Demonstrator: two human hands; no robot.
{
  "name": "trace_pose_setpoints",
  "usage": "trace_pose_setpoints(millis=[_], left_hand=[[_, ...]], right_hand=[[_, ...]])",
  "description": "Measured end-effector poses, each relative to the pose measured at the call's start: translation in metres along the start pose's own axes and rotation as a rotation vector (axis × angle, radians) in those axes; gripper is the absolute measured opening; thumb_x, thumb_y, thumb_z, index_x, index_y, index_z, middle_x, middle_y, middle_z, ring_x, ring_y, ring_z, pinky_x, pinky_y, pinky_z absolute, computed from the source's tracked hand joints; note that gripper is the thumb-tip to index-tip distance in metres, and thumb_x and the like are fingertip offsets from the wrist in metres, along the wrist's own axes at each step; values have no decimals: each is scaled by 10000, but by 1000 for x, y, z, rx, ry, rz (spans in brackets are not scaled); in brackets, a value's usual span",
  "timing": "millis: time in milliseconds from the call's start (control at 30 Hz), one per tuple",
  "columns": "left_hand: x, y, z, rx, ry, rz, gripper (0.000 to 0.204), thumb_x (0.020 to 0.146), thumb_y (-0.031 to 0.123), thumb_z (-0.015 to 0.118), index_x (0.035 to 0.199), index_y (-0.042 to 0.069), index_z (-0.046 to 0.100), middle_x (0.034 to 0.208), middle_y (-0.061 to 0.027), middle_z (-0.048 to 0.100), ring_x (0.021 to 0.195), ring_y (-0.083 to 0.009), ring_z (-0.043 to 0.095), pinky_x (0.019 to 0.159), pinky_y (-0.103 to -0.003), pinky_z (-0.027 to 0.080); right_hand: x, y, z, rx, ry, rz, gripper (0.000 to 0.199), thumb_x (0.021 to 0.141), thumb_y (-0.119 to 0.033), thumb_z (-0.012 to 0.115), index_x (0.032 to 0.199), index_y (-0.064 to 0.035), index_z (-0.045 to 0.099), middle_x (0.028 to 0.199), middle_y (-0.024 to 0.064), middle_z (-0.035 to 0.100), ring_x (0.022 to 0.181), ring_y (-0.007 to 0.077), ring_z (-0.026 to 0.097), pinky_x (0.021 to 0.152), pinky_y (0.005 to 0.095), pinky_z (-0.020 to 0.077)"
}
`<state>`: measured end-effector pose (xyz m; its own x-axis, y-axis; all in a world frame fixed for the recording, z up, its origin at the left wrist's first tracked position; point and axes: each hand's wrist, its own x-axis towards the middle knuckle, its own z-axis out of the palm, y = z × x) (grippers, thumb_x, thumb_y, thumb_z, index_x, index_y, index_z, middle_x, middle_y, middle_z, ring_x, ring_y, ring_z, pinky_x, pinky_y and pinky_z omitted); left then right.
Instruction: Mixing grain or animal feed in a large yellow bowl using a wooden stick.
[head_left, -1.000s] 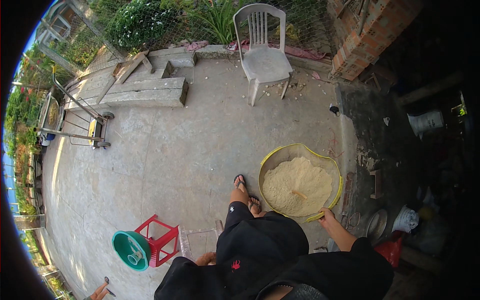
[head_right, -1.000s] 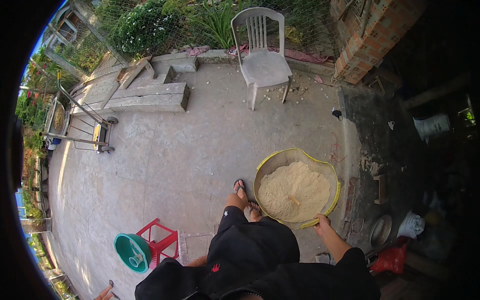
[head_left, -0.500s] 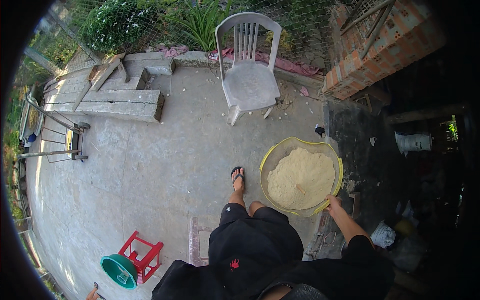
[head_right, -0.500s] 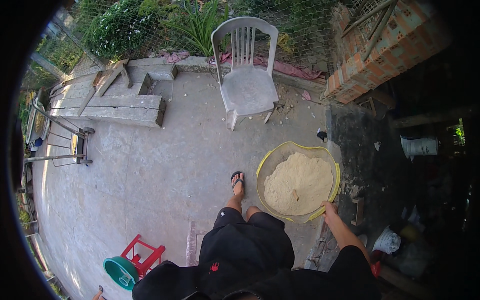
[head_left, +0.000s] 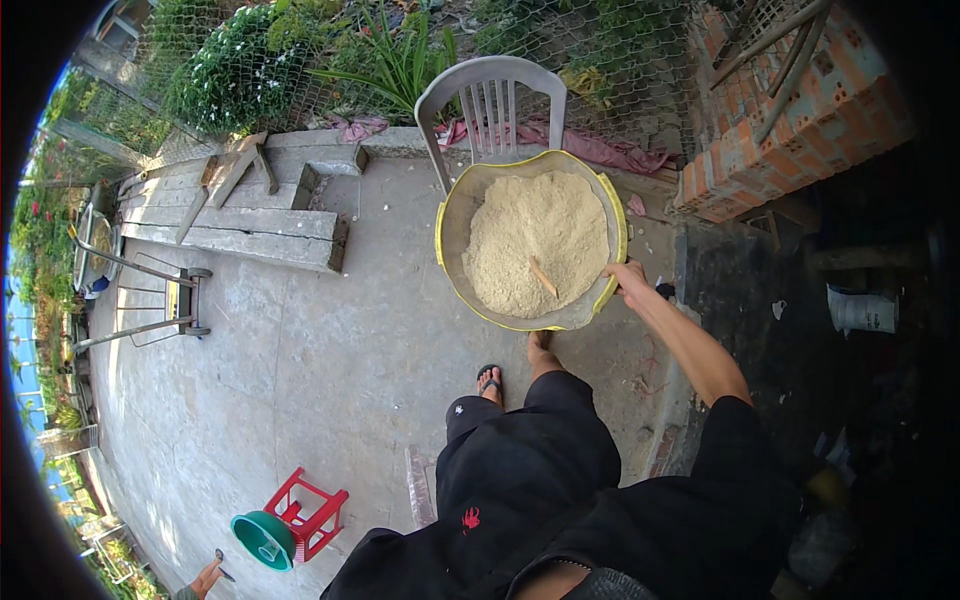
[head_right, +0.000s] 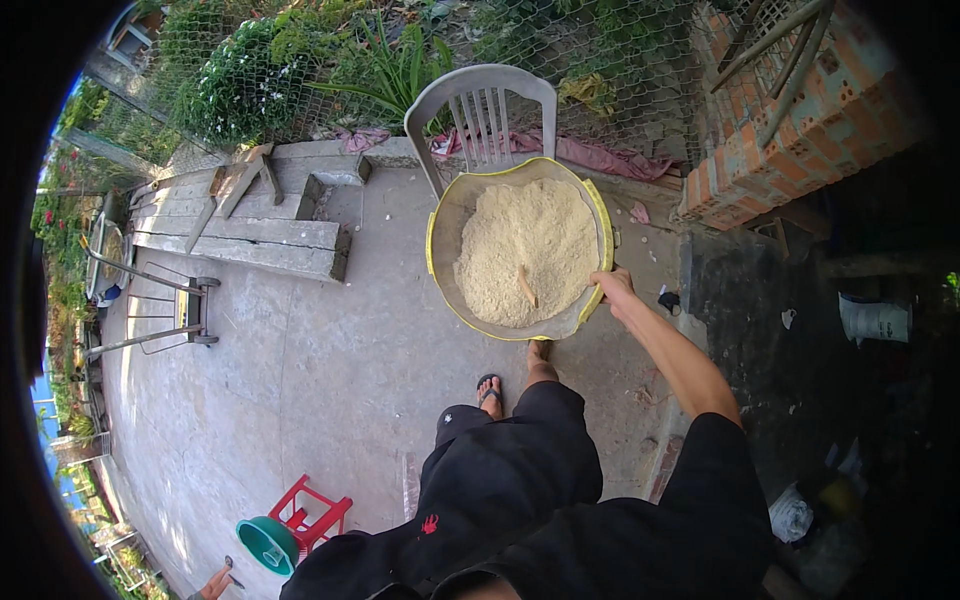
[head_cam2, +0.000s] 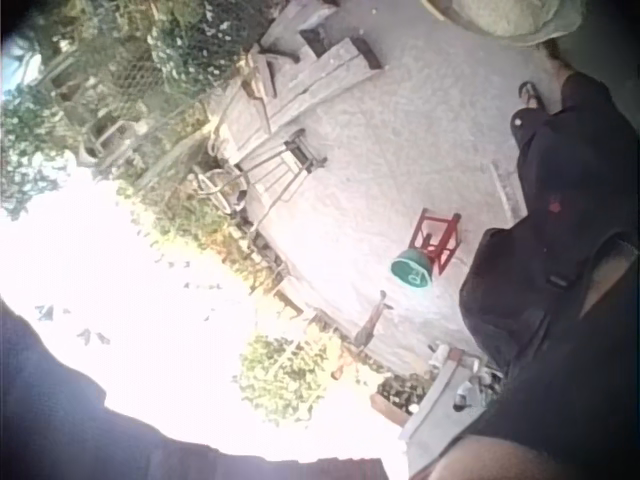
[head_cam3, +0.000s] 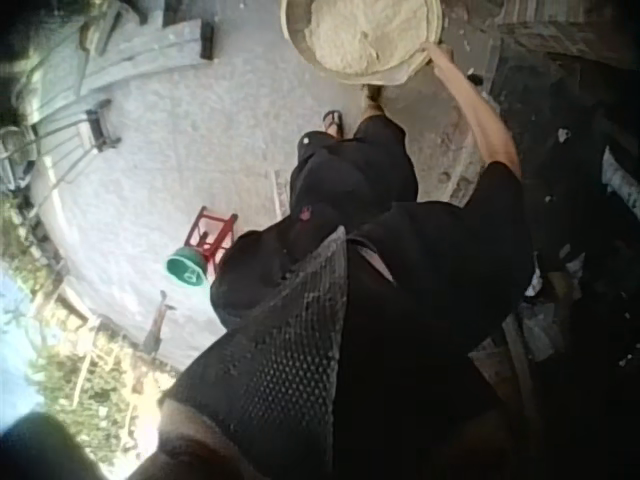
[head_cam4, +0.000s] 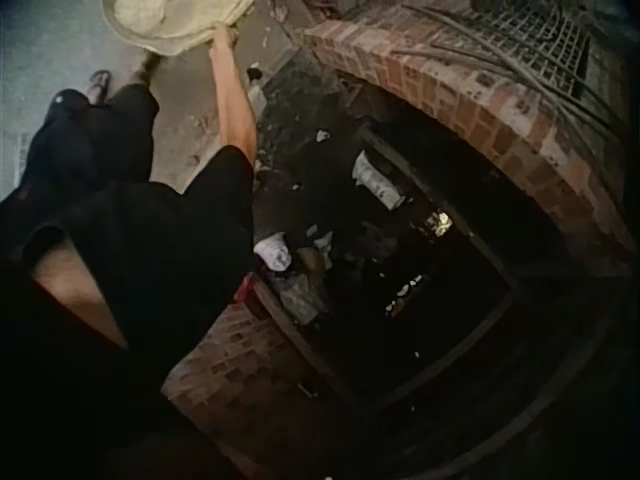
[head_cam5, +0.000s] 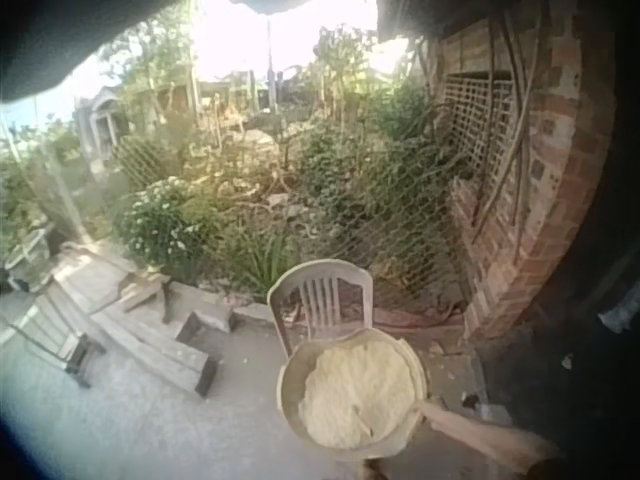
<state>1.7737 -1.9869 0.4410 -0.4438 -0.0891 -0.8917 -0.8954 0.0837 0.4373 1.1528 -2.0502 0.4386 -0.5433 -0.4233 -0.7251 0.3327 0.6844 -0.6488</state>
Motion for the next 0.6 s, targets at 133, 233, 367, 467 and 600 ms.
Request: trace_pose_setpoints(millis=[133,233,367,467,600], left_hand=[[3,55,-19,-37,14,-62,490,801,367,646,1195,79,609,1063,-237,658,1069,-384,613,898,-442,489],[17,102,-15,-66,-21,-69,484,803,363,644,1193,79,610,1060,-238,659,1067,-384,614,896,-441,490],[13,120,-15,-101,-44,-103,476,806,358,641,1190,78,611,1055,-238,660,1063,-384,616,894,-441,491],[25,140,-14,-143,-13,-104,471,808,354,639,1188,78,612,1052,-238,661,1061,-384,617,893,-440,491],[44,161,-2,-202,13,-84,463,811,349,637,1185,77,613,1048,-238,662,1058,-383,618,891,-440,492]], right_hand=[[100,-38,28,-59,-226,-40,415,767,-114,669,1147,37,600,1052,162,665,884,263,675,741,402,560],[169,-34,39,-242,-129,11,427,813,-159,663,1221,-51,598,1110,126,667,950,264,665,807,423,540],[198,-13,33,25,115,-26,484,876,-239,606,1336,-115,521,1205,70,627,1110,220,597,915,399,476],[180,-12,7,-43,40,17,484,888,-242,572,1358,-146,505,1226,63,606,1051,183,599,856,363,465],[153,31,-27,-420,-157,174,457,856,-206,590,1306,-136,550,1102,45,658,933,161,634,723,315,484]])
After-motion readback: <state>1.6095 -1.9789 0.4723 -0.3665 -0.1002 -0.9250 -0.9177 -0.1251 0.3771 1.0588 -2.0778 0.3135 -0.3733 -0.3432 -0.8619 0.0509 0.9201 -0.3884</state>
